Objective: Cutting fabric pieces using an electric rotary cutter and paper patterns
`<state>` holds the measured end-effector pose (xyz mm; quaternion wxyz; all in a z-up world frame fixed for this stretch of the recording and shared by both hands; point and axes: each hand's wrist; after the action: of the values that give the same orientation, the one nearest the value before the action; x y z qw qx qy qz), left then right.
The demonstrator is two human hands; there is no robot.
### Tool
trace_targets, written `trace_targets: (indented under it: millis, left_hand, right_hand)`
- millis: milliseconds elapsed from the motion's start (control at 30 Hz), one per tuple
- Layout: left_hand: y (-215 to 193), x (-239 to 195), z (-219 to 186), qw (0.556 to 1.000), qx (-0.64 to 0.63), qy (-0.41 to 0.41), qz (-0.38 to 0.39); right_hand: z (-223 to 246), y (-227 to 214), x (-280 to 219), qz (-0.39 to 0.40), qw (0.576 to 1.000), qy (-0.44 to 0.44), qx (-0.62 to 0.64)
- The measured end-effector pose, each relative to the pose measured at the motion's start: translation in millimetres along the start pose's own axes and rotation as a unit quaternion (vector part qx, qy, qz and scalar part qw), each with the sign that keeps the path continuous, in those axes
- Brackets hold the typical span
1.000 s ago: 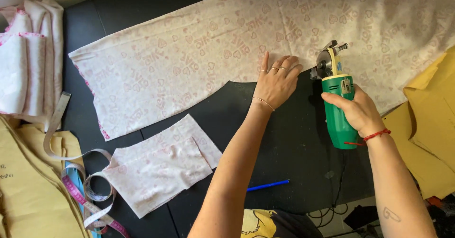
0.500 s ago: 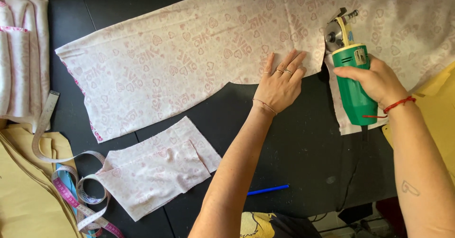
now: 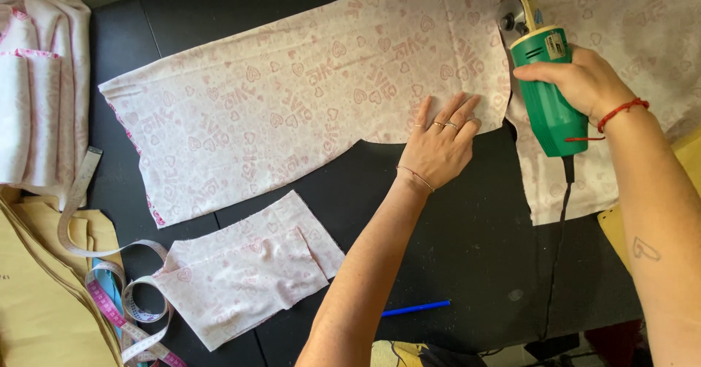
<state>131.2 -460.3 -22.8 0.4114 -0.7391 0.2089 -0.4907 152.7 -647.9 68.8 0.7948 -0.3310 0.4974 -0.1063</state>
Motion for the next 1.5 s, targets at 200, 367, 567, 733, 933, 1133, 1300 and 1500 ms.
trace_targets:
  millis: [200, 367, 567, 733, 933, 1133, 1300, 1500]
  left_hand:
    - [1, -1, 0, 1.0, -0.011, -0.007, 0.007]
    - [-2, 2, 1, 1.0, -0.014, -0.008, -0.011]
    - [-4, 3, 2, 1.0, -0.022, -0.014, -0.003]
    - [-6, 4, 2, 0.999, -0.025, -0.015, -0.018]
    - [-6, 4, 0, 0.999, -0.014, -0.01, -0.029]
    - [-1, 0, 3, 0.999, -0.017, -0.017, -0.024]
    - [18, -10, 2, 0.998, -0.004, 0.051, 0.048]
    - [23, 2, 2, 0.991, -0.075, 0.109, 0.032]
  right_hand:
    - [18, -5, 25, -0.004, 1.0, 0.005, -0.001]
    - [39, -7, 32, -0.03, 0.999, -0.006, -0.012]
    - [51, -10, 58, -0.032, 0.999, -0.031, -0.008]
    - [59, -10, 61, -0.035, 0.999, -0.038, 0.007]
    - [48, -5, 57, -0.032, 0.996, -0.077, 0.028]
    - [-16, 4, 28, -0.024, 0.996, -0.089, 0.005]
    - [-80, -12, 9, -0.058, 0.983, -0.173, -0.029]
    - [-84, -56, 27, -0.073, 0.952, -0.137, -0.263]
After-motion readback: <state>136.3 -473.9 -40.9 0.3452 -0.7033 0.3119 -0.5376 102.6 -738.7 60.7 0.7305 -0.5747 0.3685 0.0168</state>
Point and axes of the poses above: each hand's wrist, its own x-axis towards the middle knuckle, its own y-axis out of the palm, z = x × y, and after that the axes turned 12 degrees about y, right-handed
